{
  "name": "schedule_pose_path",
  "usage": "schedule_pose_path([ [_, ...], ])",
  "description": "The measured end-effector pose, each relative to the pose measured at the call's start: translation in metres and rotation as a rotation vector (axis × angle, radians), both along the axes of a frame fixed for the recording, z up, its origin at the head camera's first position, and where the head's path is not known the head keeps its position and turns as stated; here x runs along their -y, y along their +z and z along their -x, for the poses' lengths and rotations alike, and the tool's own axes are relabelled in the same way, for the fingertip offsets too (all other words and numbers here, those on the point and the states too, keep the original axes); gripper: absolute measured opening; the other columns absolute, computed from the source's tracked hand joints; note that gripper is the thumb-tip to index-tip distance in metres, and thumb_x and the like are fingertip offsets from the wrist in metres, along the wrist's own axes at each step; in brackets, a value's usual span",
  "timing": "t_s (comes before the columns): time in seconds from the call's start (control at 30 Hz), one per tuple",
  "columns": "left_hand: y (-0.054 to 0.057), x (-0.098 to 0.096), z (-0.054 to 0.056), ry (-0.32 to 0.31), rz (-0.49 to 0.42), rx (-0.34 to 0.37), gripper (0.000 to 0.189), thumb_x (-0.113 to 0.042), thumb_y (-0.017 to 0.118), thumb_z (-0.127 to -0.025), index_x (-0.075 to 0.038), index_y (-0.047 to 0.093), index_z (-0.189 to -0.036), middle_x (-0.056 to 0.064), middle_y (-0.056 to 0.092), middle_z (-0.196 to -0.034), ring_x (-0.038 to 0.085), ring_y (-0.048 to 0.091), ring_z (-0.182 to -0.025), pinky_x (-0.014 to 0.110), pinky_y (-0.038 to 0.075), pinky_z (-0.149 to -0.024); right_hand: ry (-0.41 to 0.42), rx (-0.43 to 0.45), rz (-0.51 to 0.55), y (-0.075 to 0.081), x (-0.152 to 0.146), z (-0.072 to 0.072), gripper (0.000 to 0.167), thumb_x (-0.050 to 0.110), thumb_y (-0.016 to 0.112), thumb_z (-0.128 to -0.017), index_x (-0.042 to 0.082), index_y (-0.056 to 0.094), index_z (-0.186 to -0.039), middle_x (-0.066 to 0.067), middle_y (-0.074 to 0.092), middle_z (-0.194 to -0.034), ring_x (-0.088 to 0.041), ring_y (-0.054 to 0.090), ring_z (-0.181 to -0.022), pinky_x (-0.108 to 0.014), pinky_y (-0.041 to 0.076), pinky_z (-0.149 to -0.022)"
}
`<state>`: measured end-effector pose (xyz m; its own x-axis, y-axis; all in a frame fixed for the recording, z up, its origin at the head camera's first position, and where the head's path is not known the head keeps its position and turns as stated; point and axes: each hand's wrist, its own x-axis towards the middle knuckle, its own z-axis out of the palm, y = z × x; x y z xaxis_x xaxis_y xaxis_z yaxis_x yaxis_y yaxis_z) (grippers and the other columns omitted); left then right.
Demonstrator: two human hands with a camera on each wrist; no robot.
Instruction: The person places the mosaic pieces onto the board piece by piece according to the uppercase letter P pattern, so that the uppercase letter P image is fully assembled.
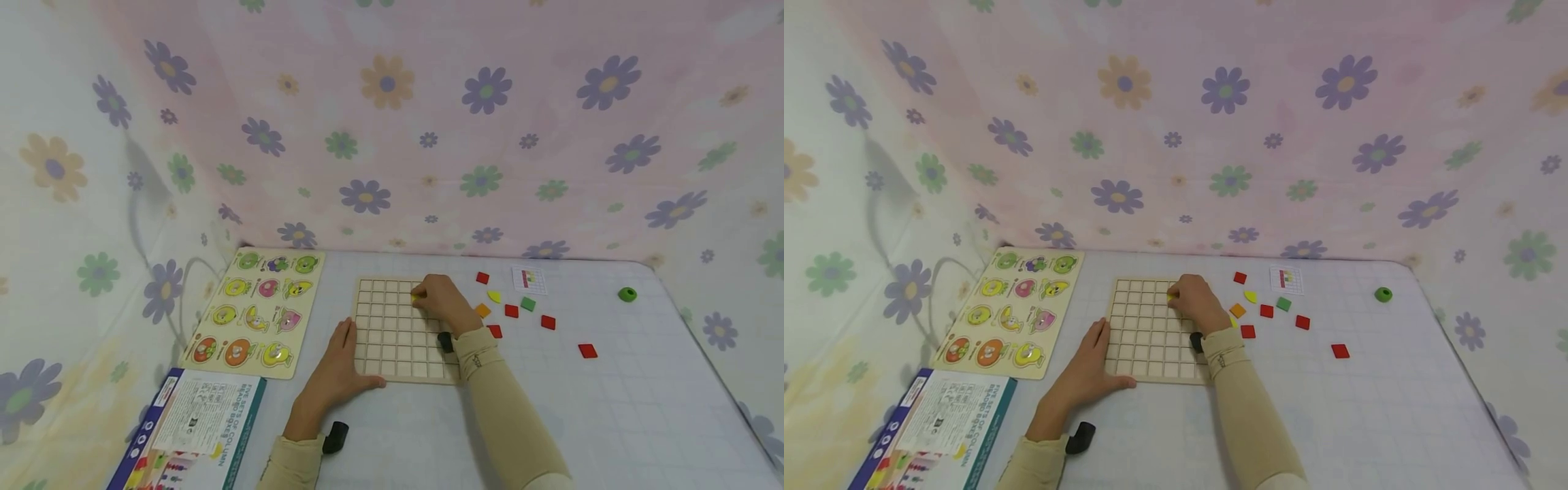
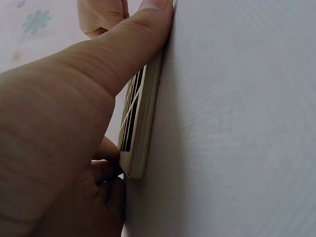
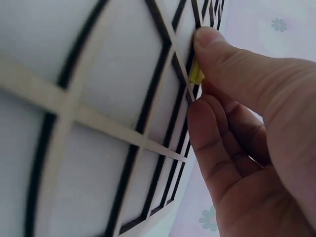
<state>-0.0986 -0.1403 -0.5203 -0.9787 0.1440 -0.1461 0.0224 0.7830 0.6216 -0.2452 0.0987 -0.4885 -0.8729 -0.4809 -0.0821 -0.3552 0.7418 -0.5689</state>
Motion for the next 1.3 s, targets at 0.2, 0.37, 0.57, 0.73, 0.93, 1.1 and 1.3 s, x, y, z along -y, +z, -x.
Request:
schedule_pose_path([
  [0.2,0.002,0.000,0.001,-0.001,0.003,-0.001,0.131,-0.056,0.090,-0.070,0.002,0.016,-0.162,0.019,0.011,-0.171,0.037,0.012,-0.159,0.052,0.028,-0.125,0.031,-0.061,-0.022,0.001,0.000,-0.001,0.010,0.010,0.072,-0.095,0.010,0.076,-0.086,-0.006,0.063,-0.087,-0.018,0.055,-0.083,-0.034,0.046,-0.077],
  [0.37,0.003,0.000,0.000,0.002,0.003,0.002,0.132,-0.055,0.090,-0.070,0.002,0.016,-0.162,0.019,0.012,-0.171,0.037,0.012,-0.159,0.053,0.028,-0.125,-0.003,-0.026,-0.050,0.001,0.001,-0.005,0.028,0.013,0.071,-0.096,0.004,0.075,-0.122,-0.014,0.069,-0.109,-0.024,0.064,-0.095,-0.037,0.055,-0.083],
  [0.57,0.004,0.001,-0.001,0.008,0.000,0.007,0.131,-0.055,0.090,-0.070,0.002,0.015,-0.162,0.020,0.011,-0.171,0.038,0.011,-0.159,0.053,0.027,-0.125,-0.001,-0.025,-0.056,0.000,0.002,-0.006,0.030,0.014,0.070,-0.097,0.006,0.074,-0.125,-0.015,0.068,-0.112,-0.023,0.063,-0.095,-0.036,0.055,-0.082],
  [0.73,0.002,0.000,-0.001,0.009,0.001,0.022,0.132,-0.056,0.090,-0.070,0.001,0.014,-0.162,0.019,0.010,-0.171,0.037,0.011,-0.159,0.052,0.028,-0.125,-0.006,-0.019,-0.050,0.001,0.002,-0.007,0.029,0.014,0.071,-0.096,0.007,0.074,-0.125,-0.014,0.068,-0.108,-0.022,0.062,-0.092,-0.036,0.054,-0.081],
  [0.93,-0.001,-0.001,0.000,0.000,0.003,0.013,0.132,-0.057,0.090,-0.070,0.000,0.015,-0.163,0.018,0.010,-0.171,0.036,0.012,-0.159,0.052,0.029,-0.125,0.009,-0.053,-0.054,-0.002,-0.001,-0.009,0.022,0.015,0.073,-0.095,0.009,0.078,-0.116,-0.010,0.066,-0.099,-0.018,0.055,-0.084,-0.032,0.049,-0.076],
  [1.1,-0.002,-0.002,0.000,-0.009,0.001,0.003,0.132,-0.056,0.090,-0.070,0.000,0.015,-0.162,0.018,0.011,-0.171,0.036,0.012,-0.159,0.051,0.029,-0.125,-0.025,-0.062,-0.023,-0.002,-0.008,-0.013,0.036,0.017,0.075,-0.094,0.005,0.072,-0.128,-0.010,0.068,-0.105,-0.017,0.055,-0.085,-0.031,0.049,-0.076],
  [1.3,0.000,-0.001,-0.001,-0.002,0.001,-0.008,0.131,-0.055,0.090,-0.070,0.002,0.016,-0.162,0.020,0.012,-0.171,0.038,0.013,-0.159,0.052,0.029,-0.124,-0.057,-0.065,0.005,-0.002,-0.015,-0.015,0.039,0.016,0.074,-0.094,0.004,0.070,-0.130,-0.010,0.068,-0.107,-0.018,0.058,-0.087,-0.033,0.050,-0.077],
])
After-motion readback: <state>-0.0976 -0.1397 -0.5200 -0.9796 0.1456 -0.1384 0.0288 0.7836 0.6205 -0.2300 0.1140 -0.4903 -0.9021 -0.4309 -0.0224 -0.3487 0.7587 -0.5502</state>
